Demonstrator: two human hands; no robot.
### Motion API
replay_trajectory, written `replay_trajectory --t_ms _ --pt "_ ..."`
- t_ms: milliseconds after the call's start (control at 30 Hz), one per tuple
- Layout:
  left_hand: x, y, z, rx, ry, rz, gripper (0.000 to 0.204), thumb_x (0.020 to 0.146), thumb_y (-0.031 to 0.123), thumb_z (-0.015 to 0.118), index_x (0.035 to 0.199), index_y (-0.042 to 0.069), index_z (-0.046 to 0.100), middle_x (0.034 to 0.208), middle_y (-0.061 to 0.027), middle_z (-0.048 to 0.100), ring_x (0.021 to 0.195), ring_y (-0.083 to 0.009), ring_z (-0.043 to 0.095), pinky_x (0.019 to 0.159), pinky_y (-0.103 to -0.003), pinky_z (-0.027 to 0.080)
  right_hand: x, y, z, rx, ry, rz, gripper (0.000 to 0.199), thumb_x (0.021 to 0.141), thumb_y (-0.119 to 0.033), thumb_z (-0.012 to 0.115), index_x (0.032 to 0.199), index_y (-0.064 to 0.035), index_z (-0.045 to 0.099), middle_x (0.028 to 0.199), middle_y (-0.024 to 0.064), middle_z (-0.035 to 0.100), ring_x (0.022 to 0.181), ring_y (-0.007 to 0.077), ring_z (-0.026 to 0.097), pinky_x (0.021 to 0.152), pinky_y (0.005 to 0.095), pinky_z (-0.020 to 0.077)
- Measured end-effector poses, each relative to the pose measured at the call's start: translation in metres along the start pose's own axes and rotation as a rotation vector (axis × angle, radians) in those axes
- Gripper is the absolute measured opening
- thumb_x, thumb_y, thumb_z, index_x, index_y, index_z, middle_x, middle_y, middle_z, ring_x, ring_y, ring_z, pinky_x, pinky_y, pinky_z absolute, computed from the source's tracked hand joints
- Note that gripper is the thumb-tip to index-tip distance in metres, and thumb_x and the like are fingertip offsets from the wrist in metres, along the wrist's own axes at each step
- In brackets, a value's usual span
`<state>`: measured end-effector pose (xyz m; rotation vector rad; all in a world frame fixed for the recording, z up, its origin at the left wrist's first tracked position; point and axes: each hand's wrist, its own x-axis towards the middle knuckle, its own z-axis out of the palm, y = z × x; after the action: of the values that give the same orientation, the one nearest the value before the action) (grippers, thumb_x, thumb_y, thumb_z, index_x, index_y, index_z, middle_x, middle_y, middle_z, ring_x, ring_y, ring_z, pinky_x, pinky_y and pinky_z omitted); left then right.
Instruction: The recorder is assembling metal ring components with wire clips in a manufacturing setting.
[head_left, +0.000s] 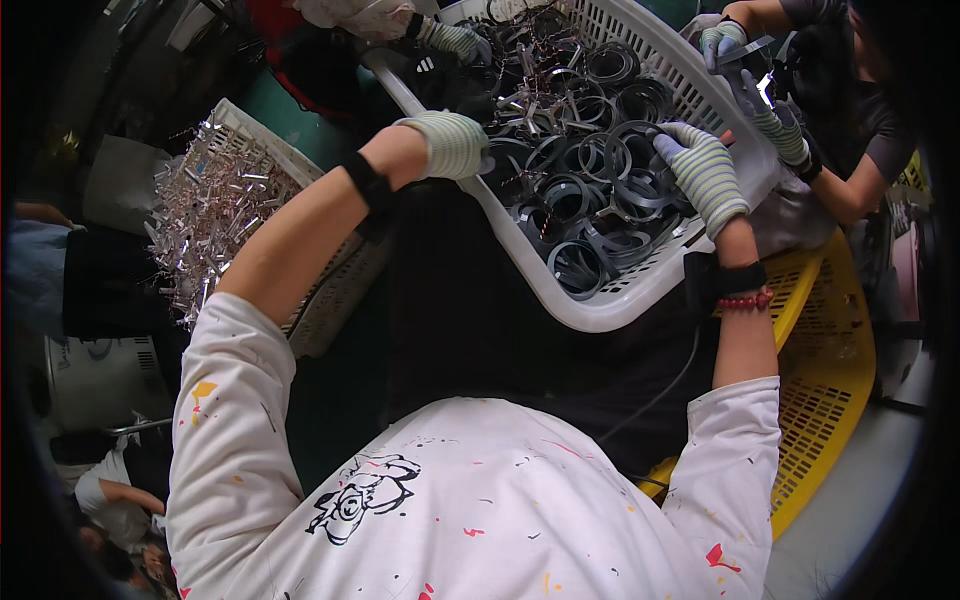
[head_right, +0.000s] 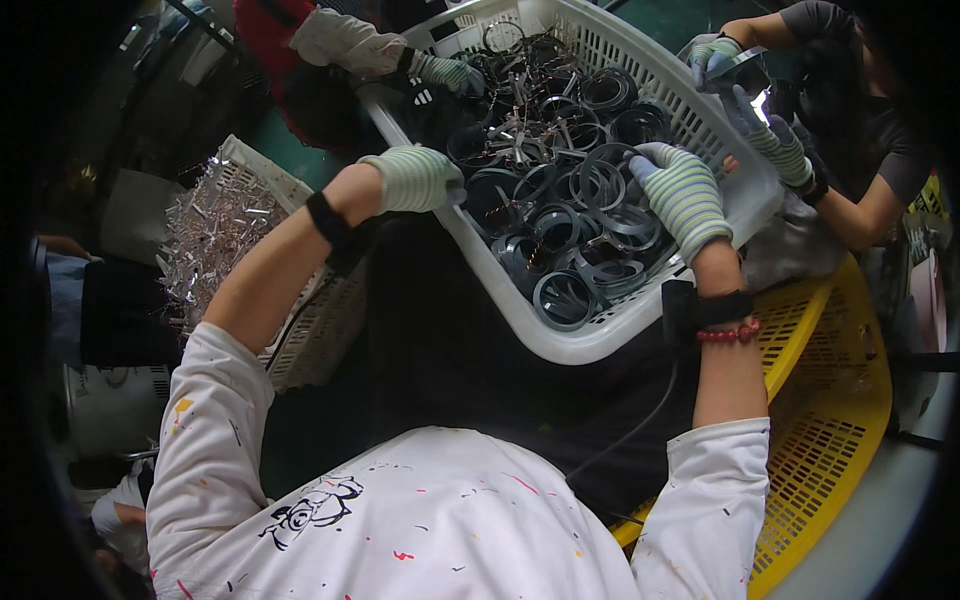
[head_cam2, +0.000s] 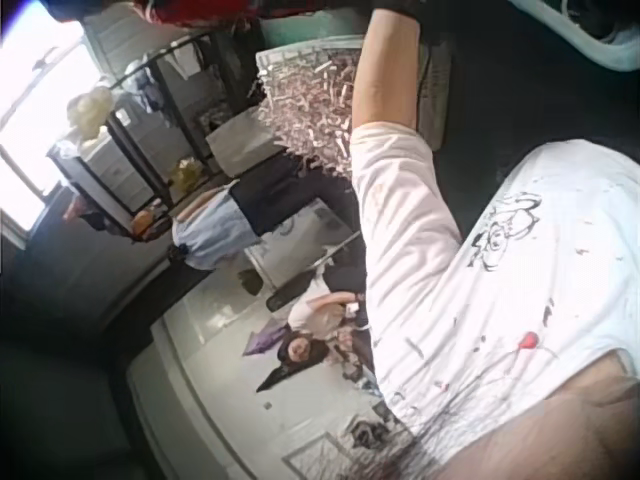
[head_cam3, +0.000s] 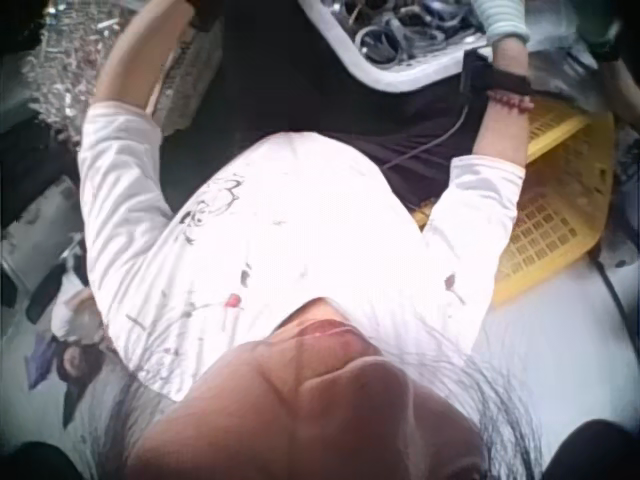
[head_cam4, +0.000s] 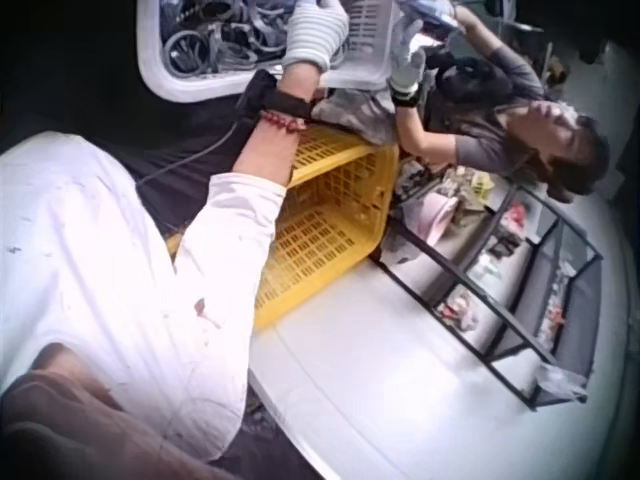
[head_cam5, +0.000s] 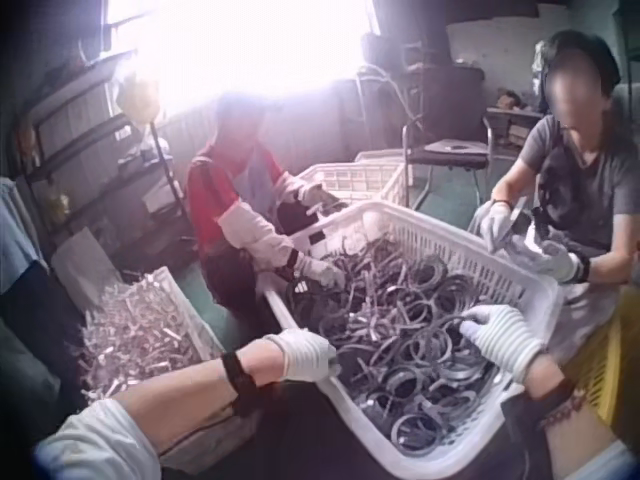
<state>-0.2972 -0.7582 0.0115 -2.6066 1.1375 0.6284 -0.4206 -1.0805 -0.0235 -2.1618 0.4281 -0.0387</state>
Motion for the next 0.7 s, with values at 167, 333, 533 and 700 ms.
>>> replay_trajectory --t_ms 167,333,533,700 --pt "0.16 -0.027 0.06 0.339 -0.278 0.146 0.029 0.09 0.029 0.067 0.109 0.008 0.076 0.111 -0.0116 0.075 0.098 -0.0352 0.068 0.084 -0.04 0.053 -0.002 0.016 -0.012 0.259 -0.013 -0.082 0.029 0.091 -0.021 0.073 0.115 -0.0037 0.073 0.097 0.0061 0.076 0.079 0.0102 0.068 0.073 0.0272 0.0561" --pt "0.218 -0.013 0.114 0.325 -0.166 0.205 0.039 0.063 0.016 0.072 0.101 0.011 0.08 0.11 -0.0145 0.075 0.105 -0.0302 0.071 0.086 -0.04 0.056 -0.051 -0.001 -0.027 0.098 0.076 -0.172 0.028 0.089 -0.023 0.064 0.109 -0.0058 0.074 0.091 0.0188 0.074 0.084 0.029 0.072 0.079 0.0398 0.0556" --pt "0.274 -0.066 0.173 0.393 0.158 0.541 0.038 0.075 0.034 0.072 0.106 0.013 0.079 0.109 -0.0092 0.076 0.101 -0.0284 0.072 0.088 -0.04 0.056 -0.063 -0.024 -0.025 0.037 0.056 -0.208 0.028 0.093 -0.028 0.063 0.11 -0.0072 0.072 0.091 0.0168 0.074 0.082 0.0308 0.071 0.078 0.0417 0.0544" --pt "0.243 0.022 0.073 0.38 -0.36 0.27 0.025 0.087 0.022 0.064 0.104 0.011 0.08 0.104 -0.0068 0.078 0.093 -0.0256 0.074 0.078 -0.04 0.058 -0.057 -0.007 -0.036 0.346 0.066 -0.011 0.027 0.094 -0.025 0.063 0.112 -0.0072 0.072 0.084 0.0128 0.074 0.078 0.0274 0.072 0.075 0.0398 0.054"
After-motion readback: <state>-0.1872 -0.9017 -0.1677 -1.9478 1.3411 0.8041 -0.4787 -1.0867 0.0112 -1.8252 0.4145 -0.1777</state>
